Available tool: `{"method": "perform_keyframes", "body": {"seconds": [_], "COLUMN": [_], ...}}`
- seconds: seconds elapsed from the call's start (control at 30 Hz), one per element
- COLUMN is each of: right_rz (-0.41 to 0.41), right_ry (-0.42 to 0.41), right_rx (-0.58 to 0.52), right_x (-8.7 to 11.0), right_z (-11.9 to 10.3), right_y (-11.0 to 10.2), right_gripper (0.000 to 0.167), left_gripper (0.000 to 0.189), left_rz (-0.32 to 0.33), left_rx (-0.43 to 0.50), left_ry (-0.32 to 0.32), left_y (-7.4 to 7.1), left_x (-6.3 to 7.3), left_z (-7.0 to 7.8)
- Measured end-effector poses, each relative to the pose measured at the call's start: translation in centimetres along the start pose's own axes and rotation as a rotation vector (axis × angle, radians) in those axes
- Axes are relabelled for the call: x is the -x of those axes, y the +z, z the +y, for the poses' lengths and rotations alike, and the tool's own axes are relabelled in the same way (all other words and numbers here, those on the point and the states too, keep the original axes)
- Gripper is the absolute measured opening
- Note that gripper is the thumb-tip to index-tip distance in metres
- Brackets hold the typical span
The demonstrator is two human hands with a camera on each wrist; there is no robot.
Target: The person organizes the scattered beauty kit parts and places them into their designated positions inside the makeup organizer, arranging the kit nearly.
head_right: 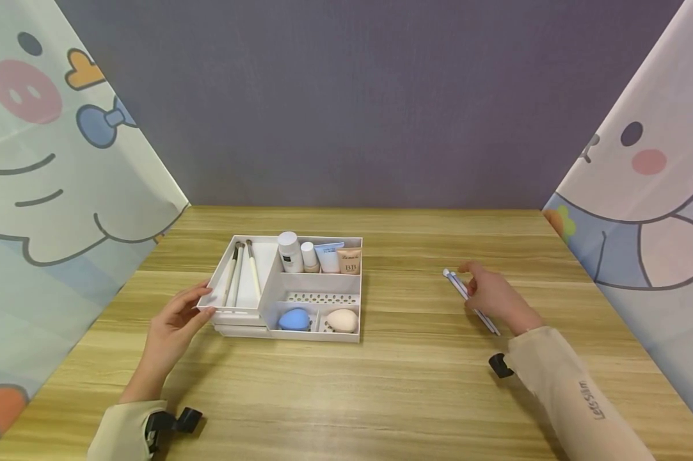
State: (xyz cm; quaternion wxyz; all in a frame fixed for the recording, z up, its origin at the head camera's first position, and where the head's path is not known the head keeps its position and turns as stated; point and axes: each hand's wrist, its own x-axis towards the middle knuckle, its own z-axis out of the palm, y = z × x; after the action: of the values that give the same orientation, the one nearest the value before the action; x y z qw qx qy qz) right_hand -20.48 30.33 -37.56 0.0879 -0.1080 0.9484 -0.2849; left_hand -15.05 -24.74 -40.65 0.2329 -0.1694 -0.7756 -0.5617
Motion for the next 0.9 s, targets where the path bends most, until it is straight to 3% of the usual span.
{"method": "perform_keyframes", "body": {"seconds": [0.47, 0.73, 0.9], "right_rz": [-0.044, -0.128, -0.129], "right_ry": [-0.047, 0.034, 0.042], "right_rx": [0.101, 0.022, 0.030], "right_x": [-0.20, -0.25, -0.24], "right_z": [0.10, -0.45, -0.62], "right_y": [0.60, 0.80, 0.92], "right_gripper": [0.058, 0.059, 0.060], "left_gripper": [0.037, 0.036, 0.036], "left_rz": [-0.005, -0.004, -0.007], "left_rx": [-0.002, -0.004, 0.002], "left_ry": [0.008, -0.002, -0.004], "left_y": [-0.01, -0.05, -0.04], "left_x": [-0.02, 0.03, 0.03], "left_z": [-0.02, -0.01, 0.07]}}
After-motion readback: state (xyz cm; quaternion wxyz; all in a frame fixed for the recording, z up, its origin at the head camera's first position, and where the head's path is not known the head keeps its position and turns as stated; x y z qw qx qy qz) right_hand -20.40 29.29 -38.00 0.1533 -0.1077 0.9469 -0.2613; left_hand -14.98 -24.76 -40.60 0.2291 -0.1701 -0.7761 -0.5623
